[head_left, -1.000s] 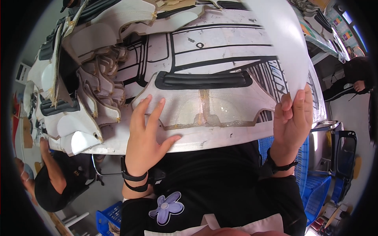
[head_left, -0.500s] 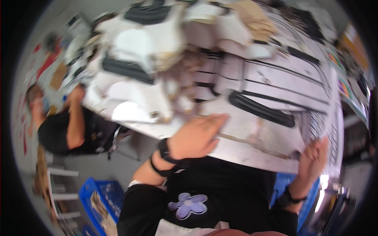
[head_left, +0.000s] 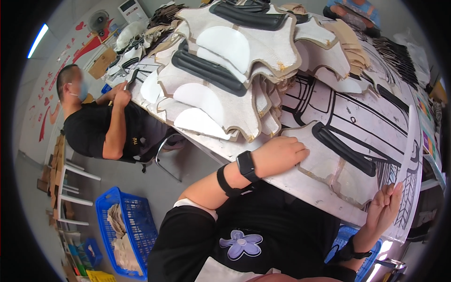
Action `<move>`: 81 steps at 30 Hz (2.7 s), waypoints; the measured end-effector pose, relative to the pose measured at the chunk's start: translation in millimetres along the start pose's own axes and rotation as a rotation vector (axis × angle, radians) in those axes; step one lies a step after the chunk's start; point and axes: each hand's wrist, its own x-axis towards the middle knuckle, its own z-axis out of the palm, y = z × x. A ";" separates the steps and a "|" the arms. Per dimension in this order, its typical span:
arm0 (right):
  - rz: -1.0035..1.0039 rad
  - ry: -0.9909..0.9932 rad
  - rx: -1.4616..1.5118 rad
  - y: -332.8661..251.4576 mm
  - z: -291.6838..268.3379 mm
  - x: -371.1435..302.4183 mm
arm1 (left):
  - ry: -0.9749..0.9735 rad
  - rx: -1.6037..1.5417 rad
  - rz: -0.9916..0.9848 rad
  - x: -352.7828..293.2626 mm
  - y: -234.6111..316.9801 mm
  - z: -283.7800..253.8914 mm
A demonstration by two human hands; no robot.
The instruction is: The recorder is sorting and arranging various cut shoe upper components and foam inserts on a large work table.
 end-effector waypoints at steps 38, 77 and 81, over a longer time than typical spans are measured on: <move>-0.279 -0.817 -2.692 20.3 -41.3 277.7 | 0.498 -0.054 -0.141 -54.2 20.3 -1.4; -0.242 -0.792 -2.178 -77.5 31.5 152.9 | 0.426 -0.099 -0.234 -58.6 13.8 9.7; 0.287 -0.783 -1.758 -130.0 13.4 56.8 | 0.384 -0.076 -0.252 -66.8 9.7 14.4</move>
